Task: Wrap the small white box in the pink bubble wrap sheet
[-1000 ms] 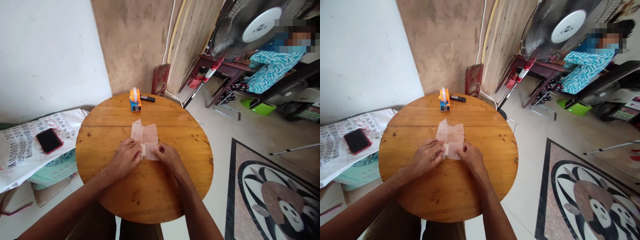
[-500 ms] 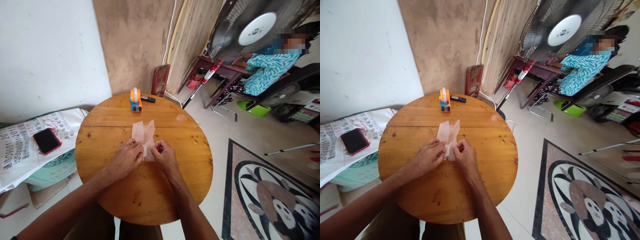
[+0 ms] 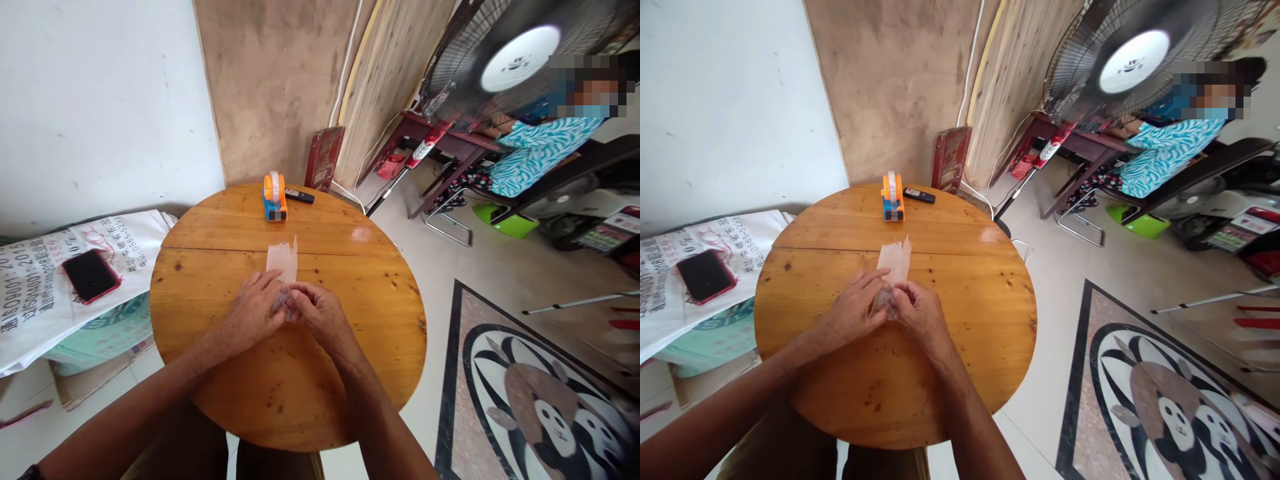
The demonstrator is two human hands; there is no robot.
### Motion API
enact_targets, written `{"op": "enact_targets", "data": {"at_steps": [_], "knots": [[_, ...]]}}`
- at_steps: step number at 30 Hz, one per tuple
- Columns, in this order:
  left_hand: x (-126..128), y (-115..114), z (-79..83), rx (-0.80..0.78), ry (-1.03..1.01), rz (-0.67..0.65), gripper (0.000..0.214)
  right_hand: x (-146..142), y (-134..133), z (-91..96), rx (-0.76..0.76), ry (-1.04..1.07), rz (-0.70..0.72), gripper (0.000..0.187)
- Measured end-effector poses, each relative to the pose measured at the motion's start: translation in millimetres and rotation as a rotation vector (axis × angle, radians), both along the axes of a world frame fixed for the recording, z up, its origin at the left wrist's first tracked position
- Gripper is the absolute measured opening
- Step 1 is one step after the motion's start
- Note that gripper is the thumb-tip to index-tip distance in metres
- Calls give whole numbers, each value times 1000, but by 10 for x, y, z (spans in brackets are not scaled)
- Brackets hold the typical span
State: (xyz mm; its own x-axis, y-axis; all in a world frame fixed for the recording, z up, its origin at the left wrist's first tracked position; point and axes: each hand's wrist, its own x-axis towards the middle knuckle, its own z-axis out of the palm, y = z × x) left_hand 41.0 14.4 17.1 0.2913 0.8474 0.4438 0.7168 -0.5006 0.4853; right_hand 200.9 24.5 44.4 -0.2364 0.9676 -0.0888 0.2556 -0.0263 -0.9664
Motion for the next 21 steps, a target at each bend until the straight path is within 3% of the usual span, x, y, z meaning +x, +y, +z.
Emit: {"op": "enact_targets", "data": {"at_steps": [4,8,11,15,21], "knots": [[-21,-48,-6,-79,-89,93,23,45,-32,94,129,-232,112,17],[-54,-31,-89,-344,-452,62,36,21,-57,161,258,-495,196,10],[-81,30,-88,-498,-654,22,34,-13,-80,172,313,-607,213,10],[-82,103,50,-599,-549,12,15,-51,-108,158,339,-692,206,21],[-19,157,200,-572,-258,71,22,-64,-130,150,294,-790,177,46]]}}
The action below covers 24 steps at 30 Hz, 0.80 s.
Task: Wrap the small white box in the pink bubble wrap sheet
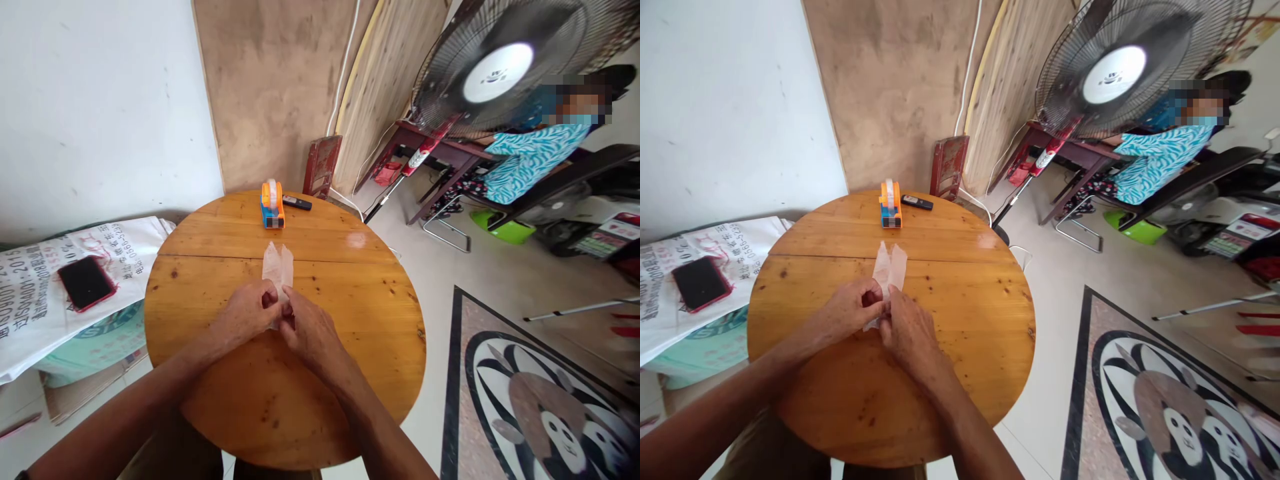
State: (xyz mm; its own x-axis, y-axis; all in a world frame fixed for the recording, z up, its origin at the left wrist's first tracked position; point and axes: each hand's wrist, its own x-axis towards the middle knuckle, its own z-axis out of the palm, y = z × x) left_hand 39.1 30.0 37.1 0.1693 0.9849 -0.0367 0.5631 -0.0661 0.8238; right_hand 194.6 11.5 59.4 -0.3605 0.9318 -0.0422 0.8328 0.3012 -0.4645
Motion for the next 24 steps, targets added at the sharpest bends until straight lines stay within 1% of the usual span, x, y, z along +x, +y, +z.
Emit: {"op": "enact_targets", "data": {"at_steps": [2,4,7,10,13,15,16,18,19,21,24], "knots": [[4,3,3,40,42,-15,25,44,4,-10,-9,27,26,56],[-6,-5,-10,71,46,-44,25,113,24,-34,-36,119,73,63],[-31,-30,-51,101,31,-77,23,221,70,-86,-87,307,146,63],[-38,-57,-93,135,46,-81,12,285,108,-113,-109,375,176,62],[-25,-74,-97,147,89,-75,3,311,162,-75,-135,366,203,59],[-18,-77,-80,163,137,-77,4,322,251,-20,-123,347,207,51],[-19,-75,-70,182,164,-81,7,325,319,11,-94,325,194,44],[-31,-59,-56,242,206,-104,11,323,488,71,18,250,141,33],[-41,-46,-55,274,215,-117,12,316,581,97,74,202,127,32],[-65,-13,-65,321,212,-157,12,288,750,139,138,102,157,36],[-90,29,-101,315,191,-212,14,230,899,174,156,-29,288,43]]}}
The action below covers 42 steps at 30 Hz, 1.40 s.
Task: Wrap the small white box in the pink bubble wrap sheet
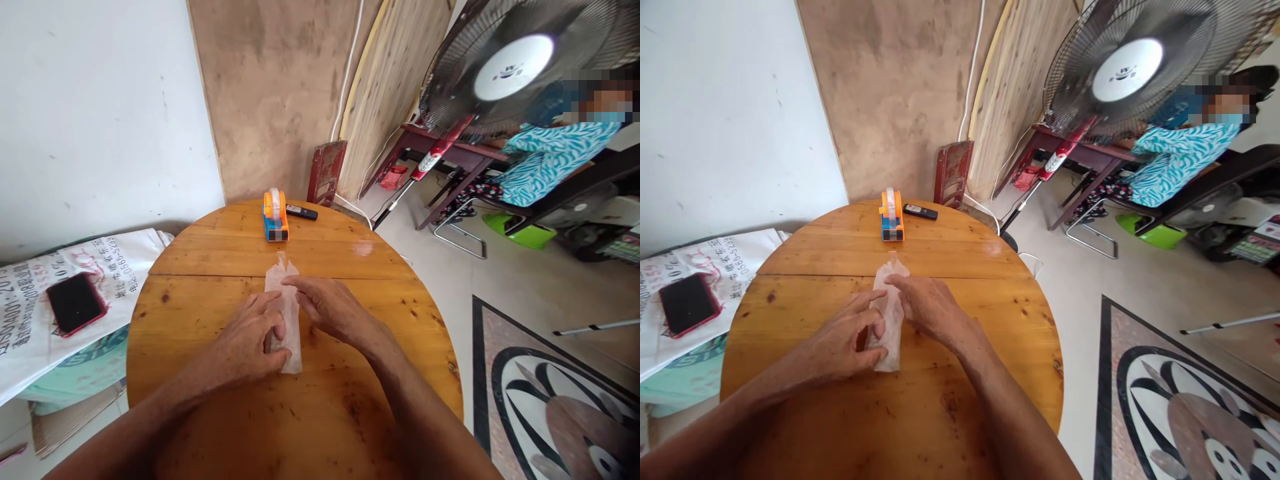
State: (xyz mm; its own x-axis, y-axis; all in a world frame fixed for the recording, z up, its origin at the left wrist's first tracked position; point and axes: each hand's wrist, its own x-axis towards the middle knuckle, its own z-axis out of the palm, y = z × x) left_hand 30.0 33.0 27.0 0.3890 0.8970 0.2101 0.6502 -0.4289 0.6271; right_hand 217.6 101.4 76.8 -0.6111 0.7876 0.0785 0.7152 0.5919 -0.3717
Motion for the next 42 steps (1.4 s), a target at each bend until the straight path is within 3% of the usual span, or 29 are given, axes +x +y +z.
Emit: {"op": "enact_targets", "data": {"at_steps": [3,6,13,19,25,27,30,34,37,42], "knots": [[2,11,-34,-34,-13,-6,16,-39,26,-4,10,-91,63,37],[22,3,-51,-53,-44,6,18,-39,19,-57,57,-116,33,27],[49,-9,-24,-130,-66,10,17,-63,99,-321,161,-105,67,20],[63,-74,-22,109,-50,61,28,-122,153,-438,97,-88,66,23],[51,-77,-3,210,36,-99,30,-131,163,-494,64,-96,40,37],[49,-65,3,186,27,-127,28,-113,171,-517,75,-41,-12,42],[50,-51,13,151,-17,-134,26,-62,212,-519,66,39,-200,39],[56,-44,17,135,-58,-135,27,-14,317,-488,-62,79,-416,28],[56,-43,10,141,-76,-139,27,-45,383,-482,-187,128,-452,25],[53,-45,-6,158,-83,-145,27,-128,450,-512,-260,152,-427,26]]}}
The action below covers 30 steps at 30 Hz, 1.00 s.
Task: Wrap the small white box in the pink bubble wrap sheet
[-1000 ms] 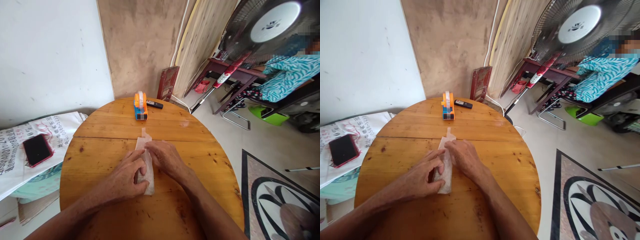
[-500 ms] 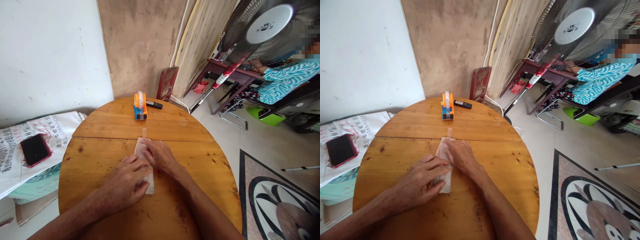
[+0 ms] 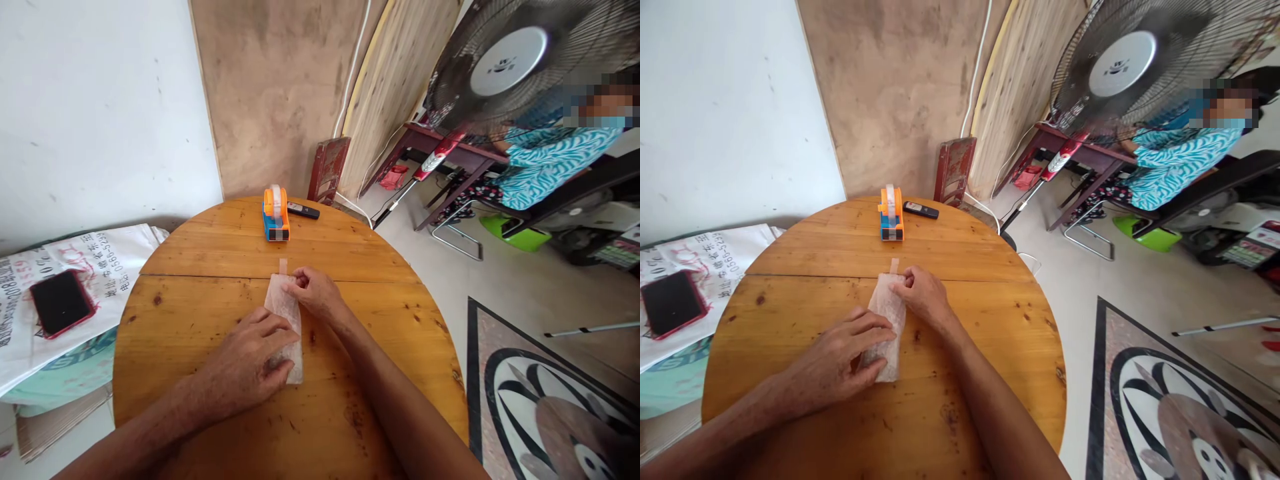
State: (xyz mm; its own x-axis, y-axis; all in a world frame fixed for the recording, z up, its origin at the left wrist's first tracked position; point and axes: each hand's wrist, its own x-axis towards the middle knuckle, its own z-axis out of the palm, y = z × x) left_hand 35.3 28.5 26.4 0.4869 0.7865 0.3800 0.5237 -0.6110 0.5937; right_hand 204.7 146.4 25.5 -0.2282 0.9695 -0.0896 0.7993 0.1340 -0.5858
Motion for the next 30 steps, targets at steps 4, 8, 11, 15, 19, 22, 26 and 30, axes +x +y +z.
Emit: {"op": "enact_targets", "data": {"at_steps": [4,8,11,15,19,22,26,30], "knots": [[-4,0,-10,3,5,-1,26,-21,67,-66,-27,92,56,21],[-12,-1,5,-18,19,8,33,-51,90,-114,11,147,67,22],[-14,-9,21,23,51,16,29,-79,67,-95,35,122,34,20],[-9,-34,43,122,140,69,24,-112,37,-40,37,24,9,17],[-7,-57,72,125,233,76,24,-131,33,-21,42,-6,-3,17],[-8,-68,76,75,253,78,25,-133,38,-29,55,-15,-10,16],[-11,-74,52,3,237,85,26,-112,60,-74,71,49,6,11],[-17,-73,36,-29,217,71,27,-91,97,-142,29,261,29,11]]}}
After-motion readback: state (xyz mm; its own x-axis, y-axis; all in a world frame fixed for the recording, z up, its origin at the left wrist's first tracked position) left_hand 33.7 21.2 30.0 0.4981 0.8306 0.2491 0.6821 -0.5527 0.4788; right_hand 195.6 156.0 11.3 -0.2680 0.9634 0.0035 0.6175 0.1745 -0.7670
